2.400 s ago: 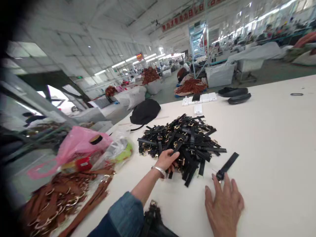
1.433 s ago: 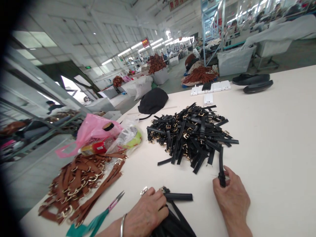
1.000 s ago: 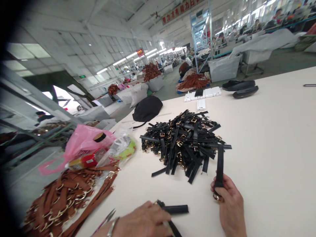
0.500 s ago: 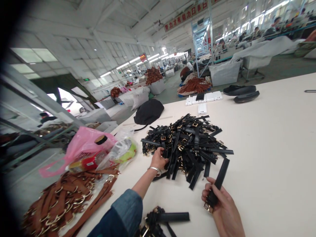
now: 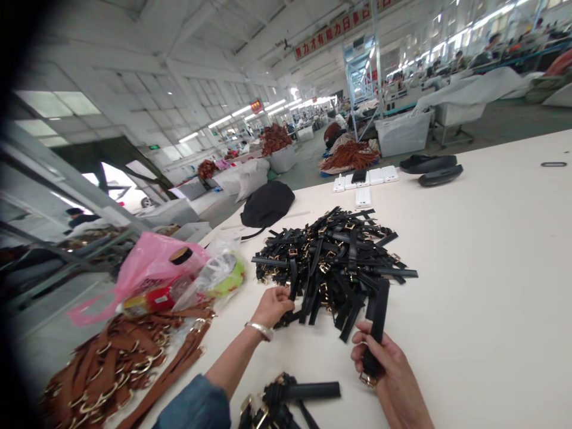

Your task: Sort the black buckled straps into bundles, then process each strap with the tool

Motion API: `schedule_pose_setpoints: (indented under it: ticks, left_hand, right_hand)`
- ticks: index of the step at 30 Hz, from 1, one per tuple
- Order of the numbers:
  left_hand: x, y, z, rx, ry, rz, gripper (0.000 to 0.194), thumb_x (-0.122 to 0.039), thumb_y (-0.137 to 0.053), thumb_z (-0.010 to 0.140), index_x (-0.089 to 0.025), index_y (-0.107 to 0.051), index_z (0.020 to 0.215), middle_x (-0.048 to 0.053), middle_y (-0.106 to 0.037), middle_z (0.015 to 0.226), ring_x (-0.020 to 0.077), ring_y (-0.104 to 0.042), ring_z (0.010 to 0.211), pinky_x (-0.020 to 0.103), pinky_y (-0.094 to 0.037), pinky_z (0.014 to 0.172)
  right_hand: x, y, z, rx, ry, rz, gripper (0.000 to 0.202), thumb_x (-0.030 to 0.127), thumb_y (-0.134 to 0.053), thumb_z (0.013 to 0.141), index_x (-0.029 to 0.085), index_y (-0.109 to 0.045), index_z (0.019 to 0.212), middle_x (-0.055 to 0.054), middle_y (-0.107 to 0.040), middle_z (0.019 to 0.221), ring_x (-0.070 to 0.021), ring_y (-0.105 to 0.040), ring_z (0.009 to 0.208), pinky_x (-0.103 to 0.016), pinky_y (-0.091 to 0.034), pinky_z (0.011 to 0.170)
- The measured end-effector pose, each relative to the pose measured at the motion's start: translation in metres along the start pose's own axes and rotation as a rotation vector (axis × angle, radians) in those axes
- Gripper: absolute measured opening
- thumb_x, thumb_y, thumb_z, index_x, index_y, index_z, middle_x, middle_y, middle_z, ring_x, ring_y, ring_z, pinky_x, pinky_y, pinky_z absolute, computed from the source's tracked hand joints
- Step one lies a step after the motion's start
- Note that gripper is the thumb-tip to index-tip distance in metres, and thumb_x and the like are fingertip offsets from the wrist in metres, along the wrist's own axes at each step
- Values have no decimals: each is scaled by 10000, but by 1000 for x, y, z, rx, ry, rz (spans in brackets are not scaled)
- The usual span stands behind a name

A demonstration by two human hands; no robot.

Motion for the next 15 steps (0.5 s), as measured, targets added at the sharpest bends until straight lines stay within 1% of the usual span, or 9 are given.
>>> schedule_pose_setpoints:
  ticks: [2, 4, 6, 8, 9, 11, 13, 15]
  left_hand:
    - [0, -3, -24, 121, 35, -131, 231, -163, -595, 659, -127, -560, 884, -4, -617, 603, 105, -517, 478, 207, -376, 444]
    - [-2, -16, -53, 258, 68, -254, 288, -200, -585, 618, -129, -559, 896, 8, -624, 568, 106, -495, 434, 198, -342, 403]
    - [-6, -38, -80, 389, 103, -358, 308, -211, -616, 549, -128, -578, 843, 14, -620, 553, 119, -520, 447, 209, -373, 418]
    - [-10, -59, -97, 469, 119, -435, 310, -192, -657, 486, -124, -605, 783, 3, -607, 563, 96, -502, 442, 190, -360, 414]
    - [-12, -69, -101, 508, 129, -487, 322, -199, -669, 484, -121, -622, 793, 2, -607, 586, 85, -500, 448, 182, -359, 418]
    - [-15, -83, -102, 614, 185, -620, 341, -278, -672, 553, -105, -653, 846, 25, -616, 624, 84, -525, 467, 175, -372, 426]
    - [-18, -87, -96, 711, 236, -722, 369, -344, -627, 650, -71, -669, 895, 64, -630, 643, 101, -570, 502, 178, -400, 448]
    - [-21, -85, -89, 774, 231, -725, 375, -328, -594, 692, -52, -672, 935, 91, -650, 691, 99, -577, 508, 175, -399, 450]
  right_hand:
    - [-1, -5, -1, 27, 35, -120, 349, 406, -655, 749, 191, -642, 1025, -34, -608, 834, -119, -500, 602, -230, -404, 506]
    - [0, -8, -2, 53, 128, -299, 376, 397, -655, 737, 199, -644, 1057, -36, -618, 821, -118, -487, 577, -238, -405, 518]
    - [0, -14, -4, 128, 250, -483, 394, 351, -680, 693, 225, -654, 1065, -56, -642, 934, -162, -542, 677, -274, -451, 616]
    - [-3, -21, -5, 242, 332, -620, 421, 292, -705, 630, 242, -671, 1047, -72, -630, 1092, -245, -575, 880, -345, -465, 782]
    - [-6, -24, -5, 298, 340, -671, 430, 272, -709, 611, 245, -677, 1039, -76, -624, 1124, -278, -567, 956, -377, -450, 847]
    - [-10, -26, -3, 352, 324, -734, 430, 254, -712, 600, 248, -684, 1029, -79, -630, 1122, -307, -551, 1038, -407, -418, 921]
    - [-12, -27, -1, 349, 319, -752, 377, 270, -717, 612, 249, -699, 988, -84, -637, 1102, -310, -556, 1045, -402, -423, 923]
    - [-13, -29, 1, 326, 309, -731, 296, 308, -712, 644, 242, -712, 933, -89, -648, 1069, -307, -562, 1039, -397, -426, 920]
Point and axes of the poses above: each hand's wrist, its own z-axis towards the middle knuckle, its own y-axis out of the back of the hand, x = y × z, the point moved 5 cm from there along z, towards the middle knuckle
